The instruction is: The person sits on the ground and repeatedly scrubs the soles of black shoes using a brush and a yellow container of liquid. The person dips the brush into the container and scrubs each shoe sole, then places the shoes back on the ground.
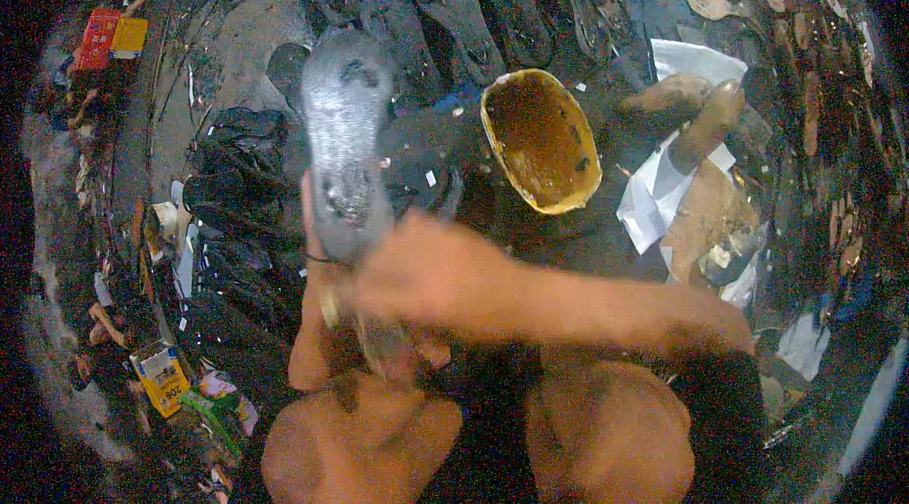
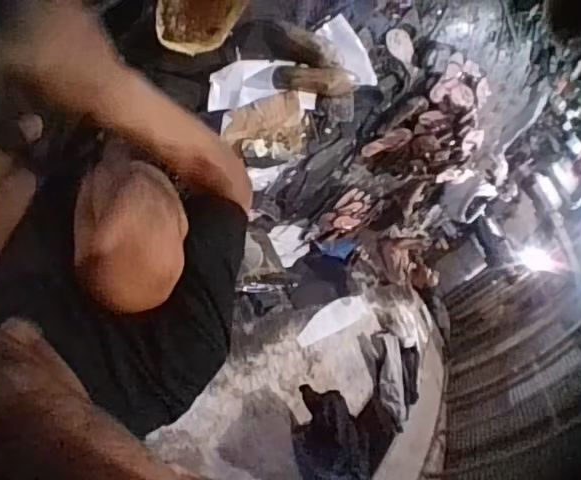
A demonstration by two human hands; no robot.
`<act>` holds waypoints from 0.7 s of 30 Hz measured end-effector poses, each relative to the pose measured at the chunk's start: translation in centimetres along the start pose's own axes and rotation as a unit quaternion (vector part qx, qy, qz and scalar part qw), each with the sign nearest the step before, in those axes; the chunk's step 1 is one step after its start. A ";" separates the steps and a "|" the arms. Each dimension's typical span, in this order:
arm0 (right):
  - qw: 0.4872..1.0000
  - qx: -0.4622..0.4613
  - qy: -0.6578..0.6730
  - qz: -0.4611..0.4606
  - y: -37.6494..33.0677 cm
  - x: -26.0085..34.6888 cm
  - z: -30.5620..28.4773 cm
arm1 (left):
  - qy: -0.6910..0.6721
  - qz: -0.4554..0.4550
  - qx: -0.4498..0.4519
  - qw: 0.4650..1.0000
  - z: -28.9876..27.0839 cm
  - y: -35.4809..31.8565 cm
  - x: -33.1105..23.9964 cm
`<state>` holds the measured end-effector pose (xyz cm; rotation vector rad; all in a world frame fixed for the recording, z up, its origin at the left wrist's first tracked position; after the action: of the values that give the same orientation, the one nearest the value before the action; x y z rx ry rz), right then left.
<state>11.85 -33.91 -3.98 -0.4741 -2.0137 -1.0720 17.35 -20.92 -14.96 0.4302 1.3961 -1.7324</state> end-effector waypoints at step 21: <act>0.964 -0.103 -0.045 0.240 -5.0 -5.5 0.7 | -0.007 0.076 -0.007 0.997 -6.7 15.7 -3.4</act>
<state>11.74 -35.97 -11.16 -1.0759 -1.7349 -0.9654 29.95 -13.71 -24.53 0.5010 1.3298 -1.5992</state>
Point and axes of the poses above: each hand's wrist, its own y-axis towards the middle knuckle, its own z-axis out of the palm, x = y × z, the point moved 7 cm from there along y, towards the middle knuckle, and after that the axes turned 11 degrees about y, right-handed, at the moved point
